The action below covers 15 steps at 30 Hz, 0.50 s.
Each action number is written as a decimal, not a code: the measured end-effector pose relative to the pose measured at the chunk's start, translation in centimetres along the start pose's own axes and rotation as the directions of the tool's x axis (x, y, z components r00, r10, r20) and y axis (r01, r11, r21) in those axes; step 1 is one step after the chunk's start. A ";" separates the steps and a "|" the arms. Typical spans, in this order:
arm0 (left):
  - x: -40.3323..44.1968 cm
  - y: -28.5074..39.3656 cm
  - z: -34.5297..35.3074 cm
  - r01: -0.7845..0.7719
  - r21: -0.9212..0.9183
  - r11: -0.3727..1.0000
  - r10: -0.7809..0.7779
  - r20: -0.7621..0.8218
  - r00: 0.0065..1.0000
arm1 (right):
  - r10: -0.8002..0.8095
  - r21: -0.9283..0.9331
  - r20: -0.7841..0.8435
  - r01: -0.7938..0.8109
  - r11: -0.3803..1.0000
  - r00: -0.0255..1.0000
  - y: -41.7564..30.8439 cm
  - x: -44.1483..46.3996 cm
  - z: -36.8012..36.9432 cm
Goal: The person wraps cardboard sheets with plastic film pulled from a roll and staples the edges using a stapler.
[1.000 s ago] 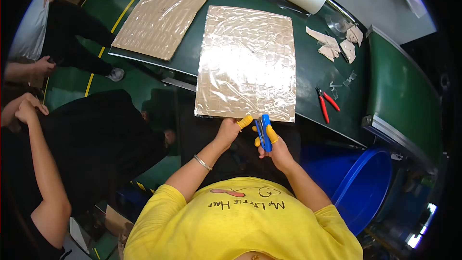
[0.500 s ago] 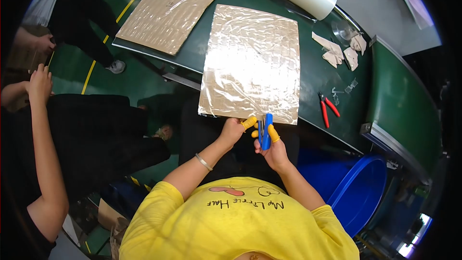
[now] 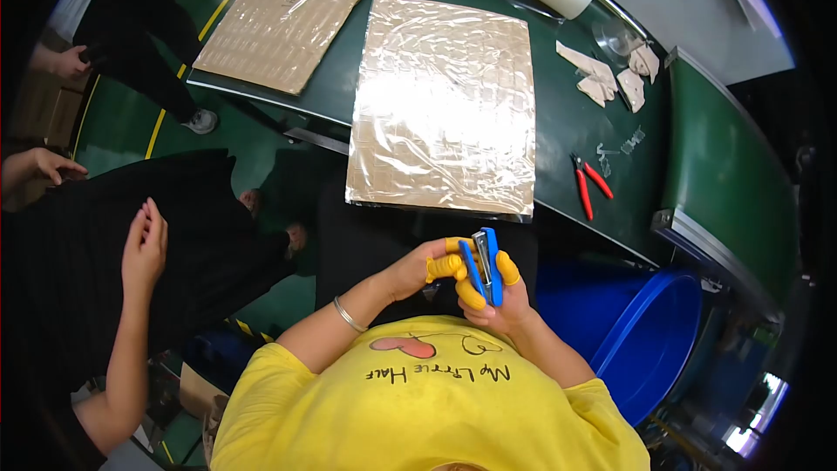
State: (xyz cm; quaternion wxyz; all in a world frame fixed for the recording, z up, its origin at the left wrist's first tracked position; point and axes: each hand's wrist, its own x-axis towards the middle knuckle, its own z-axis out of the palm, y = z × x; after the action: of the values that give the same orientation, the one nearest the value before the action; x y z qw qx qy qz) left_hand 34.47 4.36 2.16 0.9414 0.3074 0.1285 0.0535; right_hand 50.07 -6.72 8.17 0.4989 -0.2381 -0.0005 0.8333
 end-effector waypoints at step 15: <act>-0.9 2.7 5.5 -0.265 0.727 0.633 0.483 -0.103 0.870 | -0.244 -0.701 0.148 0.276 0.658 0.958 -0.7 -1.1 -1.8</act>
State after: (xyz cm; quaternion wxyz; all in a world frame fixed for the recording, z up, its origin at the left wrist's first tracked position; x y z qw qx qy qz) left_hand 35.03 3.31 8.23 0.6947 0.6449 0.2073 0.2418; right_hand 51.76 -7.69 7.15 0.4806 -0.3934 -0.3681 0.6919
